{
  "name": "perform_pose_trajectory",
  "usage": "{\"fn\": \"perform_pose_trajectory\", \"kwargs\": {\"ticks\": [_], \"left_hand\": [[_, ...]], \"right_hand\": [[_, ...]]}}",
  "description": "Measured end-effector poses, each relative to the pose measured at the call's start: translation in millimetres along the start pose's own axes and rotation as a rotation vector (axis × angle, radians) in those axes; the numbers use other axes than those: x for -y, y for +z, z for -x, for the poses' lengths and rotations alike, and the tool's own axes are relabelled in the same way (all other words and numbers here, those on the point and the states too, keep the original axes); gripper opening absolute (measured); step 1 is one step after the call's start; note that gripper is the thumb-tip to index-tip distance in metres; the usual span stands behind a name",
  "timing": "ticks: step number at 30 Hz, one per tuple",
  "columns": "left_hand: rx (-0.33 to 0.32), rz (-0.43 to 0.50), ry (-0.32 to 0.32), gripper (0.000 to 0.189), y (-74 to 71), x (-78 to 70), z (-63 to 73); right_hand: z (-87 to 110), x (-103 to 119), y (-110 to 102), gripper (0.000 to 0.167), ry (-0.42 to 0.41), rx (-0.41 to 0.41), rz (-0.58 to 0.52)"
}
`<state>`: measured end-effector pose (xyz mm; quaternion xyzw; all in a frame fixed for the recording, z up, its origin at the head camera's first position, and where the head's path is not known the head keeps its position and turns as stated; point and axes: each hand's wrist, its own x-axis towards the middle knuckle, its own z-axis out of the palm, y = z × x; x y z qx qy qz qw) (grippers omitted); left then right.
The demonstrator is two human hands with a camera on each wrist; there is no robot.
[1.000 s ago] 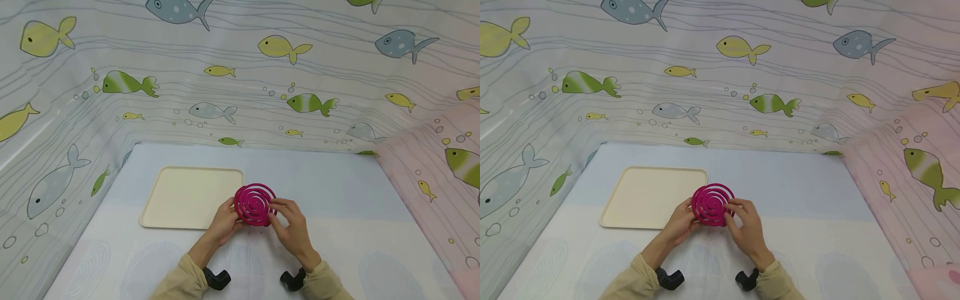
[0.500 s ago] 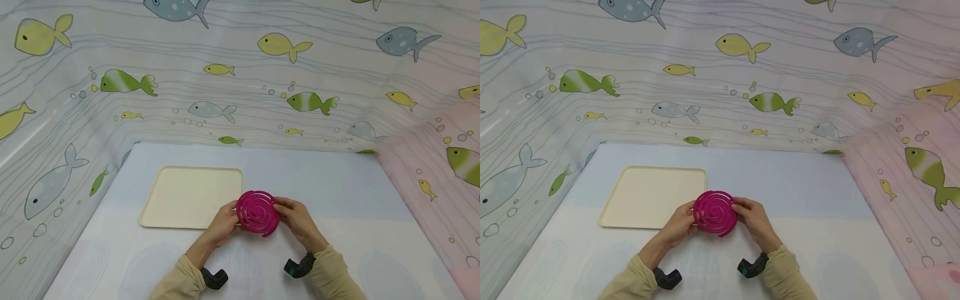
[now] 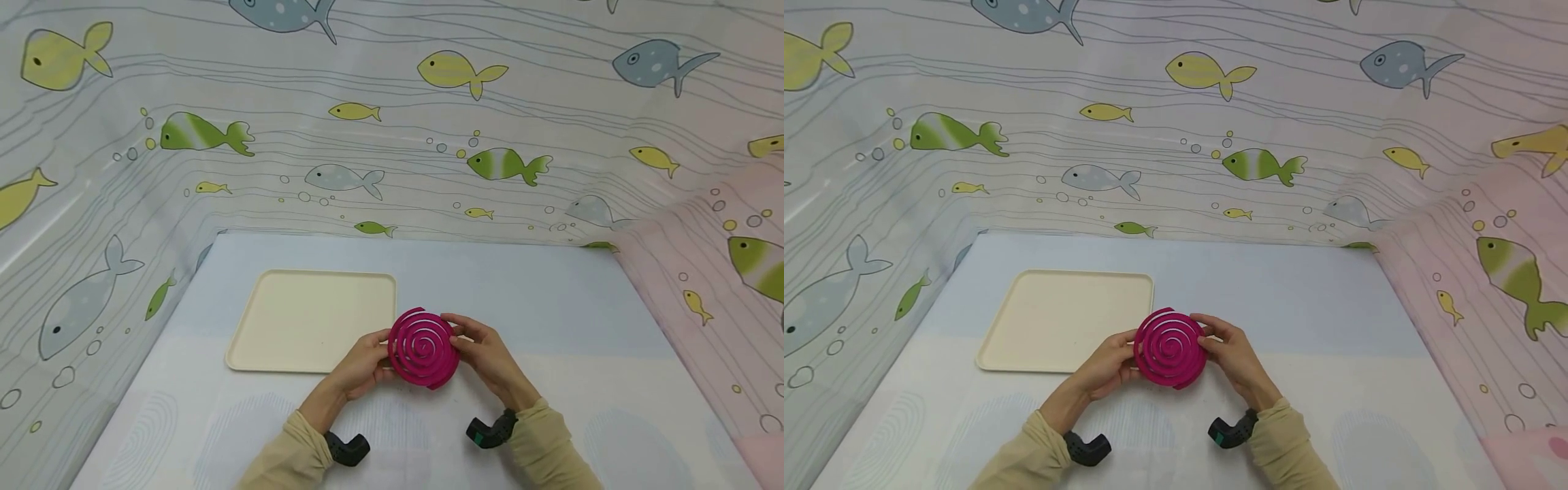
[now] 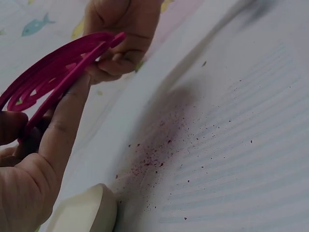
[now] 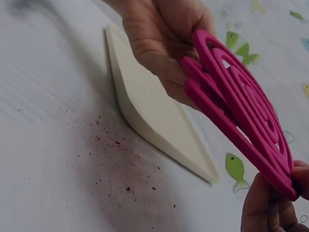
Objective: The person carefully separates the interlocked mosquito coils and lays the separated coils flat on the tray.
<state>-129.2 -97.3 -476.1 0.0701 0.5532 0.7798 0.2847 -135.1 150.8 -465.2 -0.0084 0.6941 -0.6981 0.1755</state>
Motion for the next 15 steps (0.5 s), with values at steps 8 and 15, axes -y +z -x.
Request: {"fn": "perform_pose_trajectory", "kwargs": {"ticks": [8,15], "left_hand": [[-0.006,0.013,-0.010,0.046,3.0,-0.3,-0.4],[0.002,-0.008,0.004,0.044,4.3,1.2,-0.8]], "right_hand": [[-0.9,1.7,1.4,0.040,-0.014,0.023,0.047],[-1.5,4.0,14.5,0.027,-0.041,-0.178,0.263]]}}
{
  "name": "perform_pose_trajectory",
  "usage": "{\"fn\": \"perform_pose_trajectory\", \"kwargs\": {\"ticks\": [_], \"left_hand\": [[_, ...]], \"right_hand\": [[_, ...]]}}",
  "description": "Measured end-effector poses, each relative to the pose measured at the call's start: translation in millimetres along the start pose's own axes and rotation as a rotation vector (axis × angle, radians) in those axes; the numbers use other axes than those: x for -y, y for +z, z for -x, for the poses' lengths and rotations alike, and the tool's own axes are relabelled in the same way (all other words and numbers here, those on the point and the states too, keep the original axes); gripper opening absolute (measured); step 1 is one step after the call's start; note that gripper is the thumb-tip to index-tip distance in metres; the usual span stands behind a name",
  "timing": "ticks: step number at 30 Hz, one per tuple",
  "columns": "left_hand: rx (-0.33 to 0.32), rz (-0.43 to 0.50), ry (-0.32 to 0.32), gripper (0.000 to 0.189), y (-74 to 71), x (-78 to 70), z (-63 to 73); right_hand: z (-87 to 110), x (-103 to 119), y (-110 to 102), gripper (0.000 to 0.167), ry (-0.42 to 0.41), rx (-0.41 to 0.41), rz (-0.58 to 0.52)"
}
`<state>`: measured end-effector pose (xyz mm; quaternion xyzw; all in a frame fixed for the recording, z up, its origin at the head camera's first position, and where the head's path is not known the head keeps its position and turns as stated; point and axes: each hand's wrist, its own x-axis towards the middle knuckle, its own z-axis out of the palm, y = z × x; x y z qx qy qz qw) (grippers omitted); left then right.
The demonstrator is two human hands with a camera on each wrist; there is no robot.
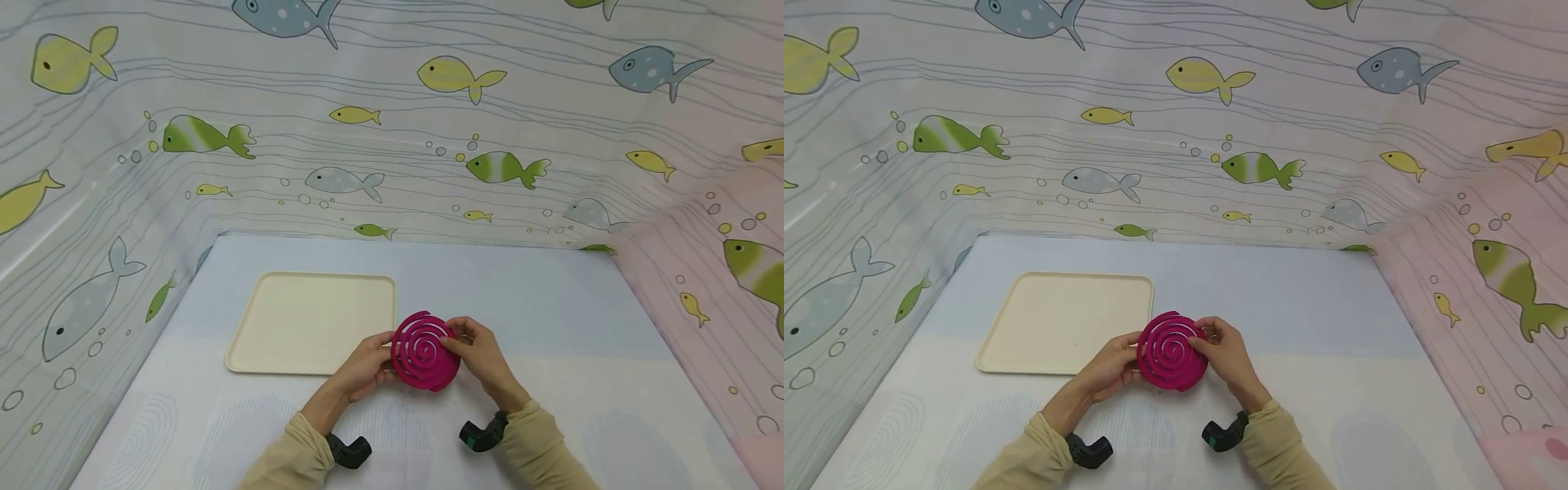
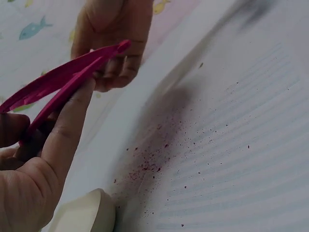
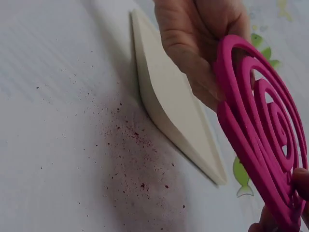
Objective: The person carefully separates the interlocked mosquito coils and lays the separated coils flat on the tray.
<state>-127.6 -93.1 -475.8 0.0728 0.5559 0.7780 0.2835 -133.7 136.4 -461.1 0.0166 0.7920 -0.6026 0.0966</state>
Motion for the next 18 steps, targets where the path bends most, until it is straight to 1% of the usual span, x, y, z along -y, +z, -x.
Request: {"fn": "perform_pose_trajectory", "kwargs": {"ticks": [2,5,9,11,14,18], "left_hand": [[-0.004,-0.002,0.000,0.043,0.9,-0.1,0.7],[-0.016,0.002,-0.007,0.043,1.5,-0.3,0.8],[-0.032,0.004,-0.010,0.042,0.1,-0.2,0.0],[-0.037,0.003,-0.009,0.041,-0.1,-0.4,-0.1],[-0.037,0.003,-0.002,0.041,-1.0,-0.3,0.1],[-0.039,0.010,0.001,0.042,-2.0,-0.5,0.4]], "right_hand": [[0.9,1.6,2.9,0.024,-0.022,-0.055,0.040],[1.2,2.7,3.4,0.019,-0.074,-0.110,0.053],[0.9,3.3,1.1,0.015,-0.177,-0.128,0.041],[1.3,3.1,-0.1,0.015,-0.206,-0.111,0.024],[2.1,2.1,-2.4,0.017,-0.208,-0.064,-0.001],[2.4,1.0,-8.1,0.021,-0.229,0.030,-0.014]]}}
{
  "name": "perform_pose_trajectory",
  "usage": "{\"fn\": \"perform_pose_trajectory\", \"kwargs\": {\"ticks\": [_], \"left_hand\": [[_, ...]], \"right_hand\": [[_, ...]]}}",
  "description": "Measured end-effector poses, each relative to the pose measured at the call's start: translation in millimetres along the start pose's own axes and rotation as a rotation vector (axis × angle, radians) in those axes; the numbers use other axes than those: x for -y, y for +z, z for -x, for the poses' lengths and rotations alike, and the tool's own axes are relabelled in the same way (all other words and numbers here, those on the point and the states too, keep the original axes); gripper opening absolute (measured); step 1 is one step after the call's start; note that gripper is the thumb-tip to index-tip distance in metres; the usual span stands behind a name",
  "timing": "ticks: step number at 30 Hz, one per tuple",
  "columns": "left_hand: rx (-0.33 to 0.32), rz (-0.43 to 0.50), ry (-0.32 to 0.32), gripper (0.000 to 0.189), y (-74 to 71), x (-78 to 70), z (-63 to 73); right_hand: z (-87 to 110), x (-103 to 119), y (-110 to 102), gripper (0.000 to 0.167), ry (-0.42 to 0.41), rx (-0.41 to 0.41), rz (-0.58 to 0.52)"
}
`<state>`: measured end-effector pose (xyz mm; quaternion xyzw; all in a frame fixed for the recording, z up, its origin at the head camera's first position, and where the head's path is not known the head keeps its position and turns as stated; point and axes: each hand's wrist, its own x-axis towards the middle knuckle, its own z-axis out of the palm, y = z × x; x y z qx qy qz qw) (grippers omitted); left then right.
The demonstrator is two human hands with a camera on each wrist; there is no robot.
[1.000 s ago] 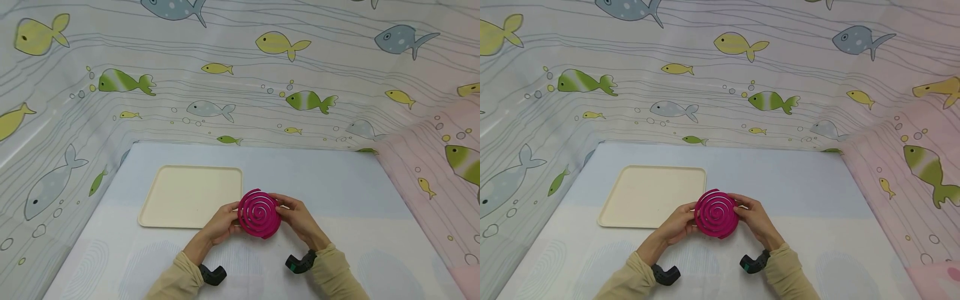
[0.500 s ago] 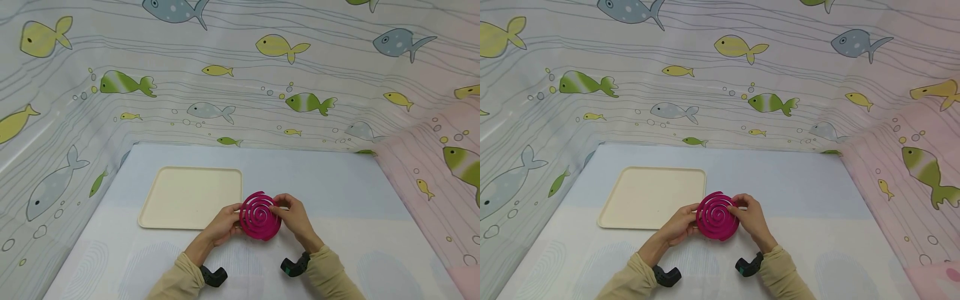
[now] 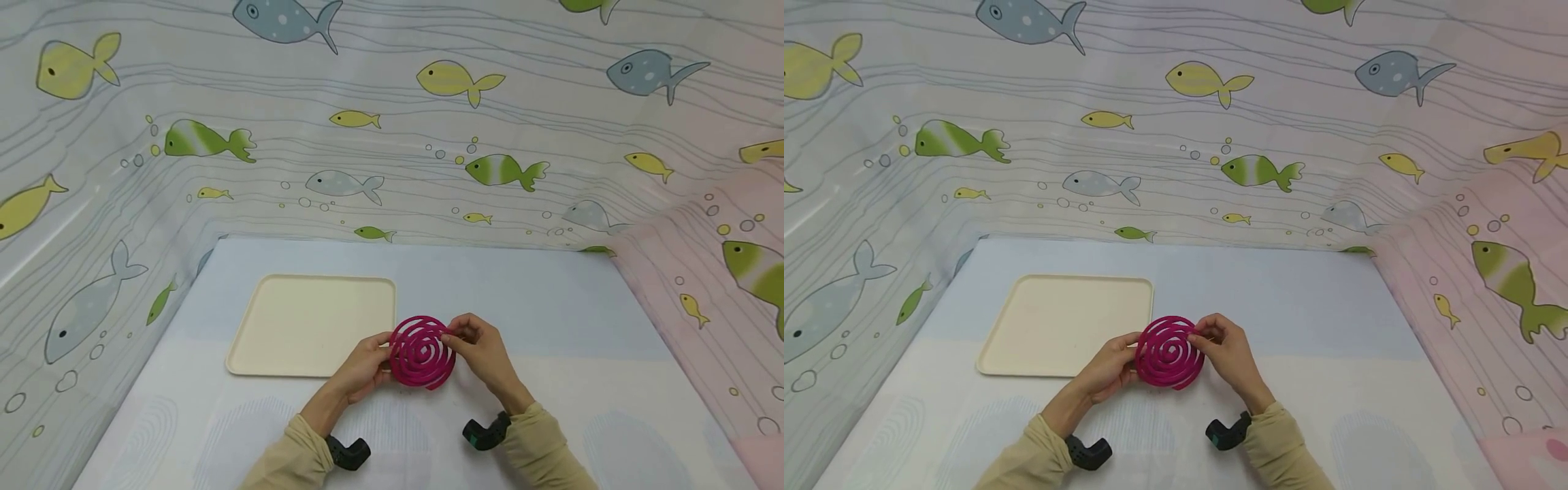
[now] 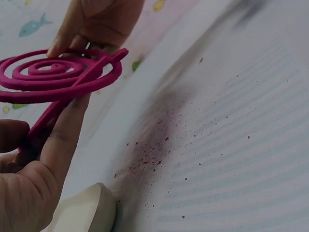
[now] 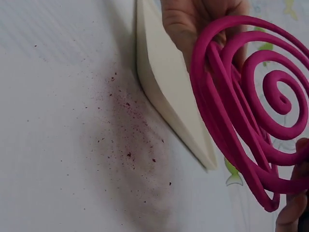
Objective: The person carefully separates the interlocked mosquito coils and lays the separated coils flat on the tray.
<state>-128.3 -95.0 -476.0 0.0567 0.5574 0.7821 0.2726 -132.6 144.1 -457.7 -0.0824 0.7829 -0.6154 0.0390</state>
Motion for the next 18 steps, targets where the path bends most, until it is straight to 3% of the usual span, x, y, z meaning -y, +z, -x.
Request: {"fn": "perform_pose_trajectory", "kwargs": {"ticks": [9,12,18], "left_hand": [[-0.037,0.090,0.005,0.044,-5.1,-4.1,0.8],[-0.045,0.055,0.014,0.045,-4.8,-5.2,1.1],[-0.055,-0.140,0.049,0.039,0.6,-4.5,1.7]], "right_hand": [[0.3,-1.1,-15.7,0.018,-0.164,0.211,-0.184],[-1.2,-1.6,-15.5,0.015,-0.180,0.200,-0.158],[-1.8,1.7,-6.4,0.017,-0.168,0.079,0.049]]}}
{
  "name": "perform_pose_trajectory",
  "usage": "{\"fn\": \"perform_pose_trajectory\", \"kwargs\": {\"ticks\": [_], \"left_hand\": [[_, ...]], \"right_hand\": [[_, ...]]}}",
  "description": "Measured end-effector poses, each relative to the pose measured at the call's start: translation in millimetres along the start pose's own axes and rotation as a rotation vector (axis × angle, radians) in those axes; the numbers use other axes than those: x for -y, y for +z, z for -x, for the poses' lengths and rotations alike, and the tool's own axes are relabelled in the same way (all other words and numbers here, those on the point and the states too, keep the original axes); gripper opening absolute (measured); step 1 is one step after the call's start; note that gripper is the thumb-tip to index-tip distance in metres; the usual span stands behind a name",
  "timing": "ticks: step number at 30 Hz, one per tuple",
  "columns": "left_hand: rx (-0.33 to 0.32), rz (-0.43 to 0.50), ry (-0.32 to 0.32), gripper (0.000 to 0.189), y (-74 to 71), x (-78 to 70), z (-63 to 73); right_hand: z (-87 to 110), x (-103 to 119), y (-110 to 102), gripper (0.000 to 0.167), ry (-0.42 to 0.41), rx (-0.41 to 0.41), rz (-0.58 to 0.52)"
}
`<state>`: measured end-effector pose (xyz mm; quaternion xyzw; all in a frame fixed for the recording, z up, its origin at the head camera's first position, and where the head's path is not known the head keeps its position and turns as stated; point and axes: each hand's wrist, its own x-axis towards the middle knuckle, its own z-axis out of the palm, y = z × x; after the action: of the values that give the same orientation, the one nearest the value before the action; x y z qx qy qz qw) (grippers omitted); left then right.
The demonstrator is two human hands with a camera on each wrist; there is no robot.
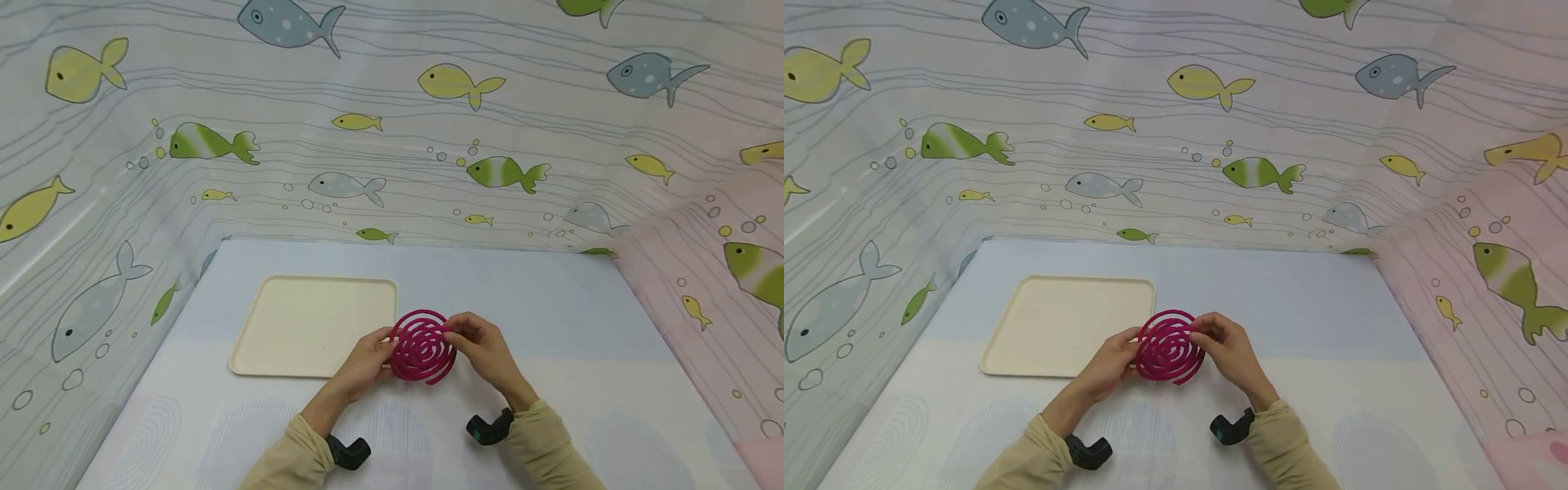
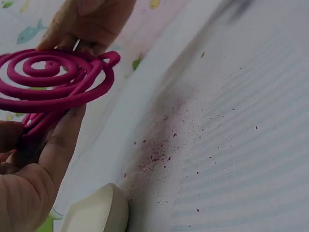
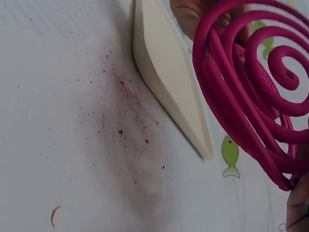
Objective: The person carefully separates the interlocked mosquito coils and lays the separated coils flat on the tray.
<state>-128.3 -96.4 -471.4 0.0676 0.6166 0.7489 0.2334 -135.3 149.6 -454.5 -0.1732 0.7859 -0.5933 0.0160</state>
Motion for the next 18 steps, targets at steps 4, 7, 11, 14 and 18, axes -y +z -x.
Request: {"fn": "perform_pose_trajectory", "kwargs": {"ticks": [4,7,11,14,18], "left_hand": [[0.006,-0.042,0.023,0.037,3.0,-2.9,-0.2],[0.011,-0.039,0.031,0.037,4.8,-0.3,2.4],[0.038,-0.024,0.025,0.039,7.0,6.7,7.3],[0.057,0.002,0.020,0.040,6.5,9.0,8.6],[0.066,0.056,0.030,0.038,3.5,4.4,6.4]], "right_hand": [[-1.6,5.5,3.6,0.018,0.045,-0.060,0.064],[1.0,7.1,5.5,0.017,0.079,-0.086,0.078],[7.4,6.2,7.3,0.018,0.118,-0.088,0.068],[9.0,5.7,7.6,0.016,0.120,-0.084,0.056],[4.1,8.4,7.3,0.014,0.046,-0.053,0.092]]}}
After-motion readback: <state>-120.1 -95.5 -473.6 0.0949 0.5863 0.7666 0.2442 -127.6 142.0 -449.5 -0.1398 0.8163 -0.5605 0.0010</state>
